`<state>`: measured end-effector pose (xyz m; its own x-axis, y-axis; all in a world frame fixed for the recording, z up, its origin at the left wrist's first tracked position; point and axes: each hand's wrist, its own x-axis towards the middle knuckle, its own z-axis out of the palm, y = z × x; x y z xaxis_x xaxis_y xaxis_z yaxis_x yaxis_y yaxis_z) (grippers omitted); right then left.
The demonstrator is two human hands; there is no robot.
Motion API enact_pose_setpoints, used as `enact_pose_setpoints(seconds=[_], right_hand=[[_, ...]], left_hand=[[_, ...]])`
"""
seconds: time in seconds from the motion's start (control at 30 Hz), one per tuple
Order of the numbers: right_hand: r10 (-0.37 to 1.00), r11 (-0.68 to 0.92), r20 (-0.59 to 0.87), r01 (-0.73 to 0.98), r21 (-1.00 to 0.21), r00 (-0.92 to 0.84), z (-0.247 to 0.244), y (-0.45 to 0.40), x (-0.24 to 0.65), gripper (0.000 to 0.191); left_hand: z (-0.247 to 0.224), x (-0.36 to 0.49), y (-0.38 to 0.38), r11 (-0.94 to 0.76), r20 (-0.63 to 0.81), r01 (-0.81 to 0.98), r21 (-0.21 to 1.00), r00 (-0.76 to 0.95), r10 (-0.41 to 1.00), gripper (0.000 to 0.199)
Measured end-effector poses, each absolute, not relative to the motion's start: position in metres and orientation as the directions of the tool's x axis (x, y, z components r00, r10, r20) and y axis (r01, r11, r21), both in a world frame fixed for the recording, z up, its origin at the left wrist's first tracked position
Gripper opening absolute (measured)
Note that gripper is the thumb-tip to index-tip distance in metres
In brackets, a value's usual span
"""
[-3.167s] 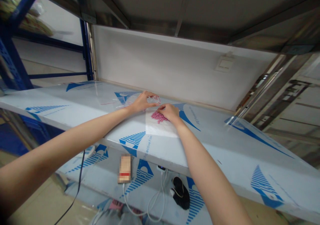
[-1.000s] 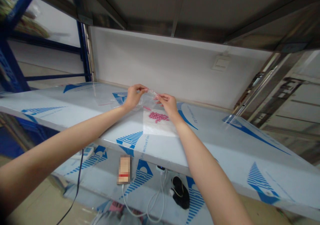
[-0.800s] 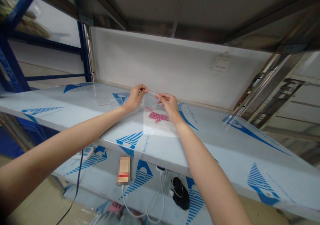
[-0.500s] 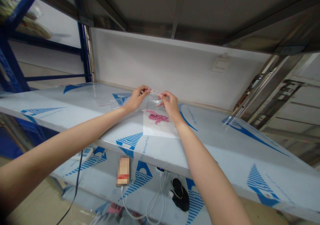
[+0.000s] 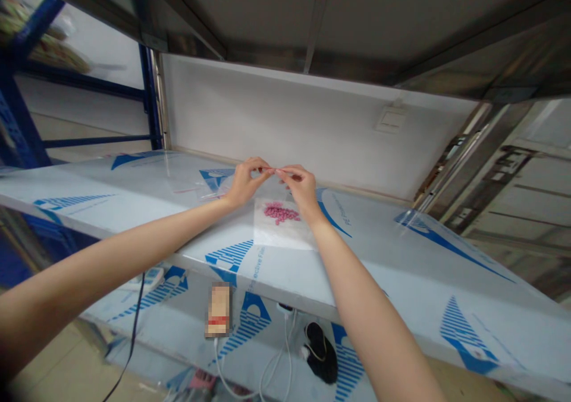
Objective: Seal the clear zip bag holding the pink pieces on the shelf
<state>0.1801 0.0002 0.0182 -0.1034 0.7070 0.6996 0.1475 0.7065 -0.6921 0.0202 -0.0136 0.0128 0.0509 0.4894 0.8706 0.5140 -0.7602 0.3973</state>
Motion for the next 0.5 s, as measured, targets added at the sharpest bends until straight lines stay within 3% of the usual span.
enact_pose_setpoints(seconds=[0.23,0.5], right_hand=[[0.616,0.776,0.779,0.267,-0.571,-0.123,0.017,0.012,0.182,0.029],[0.647,0.757,0.748,0.241,-0.608,-0.146,0.014,0.016,0.181,0.033]], left_hand=[[0.007,0.022,-0.012,-0.744,0.866,0.535,0.4,0.044,0.497,0.019],[0.006,0.021,-0.011,-0.734,0.857,0.574,0.364,0.101,0.505,0.015]])
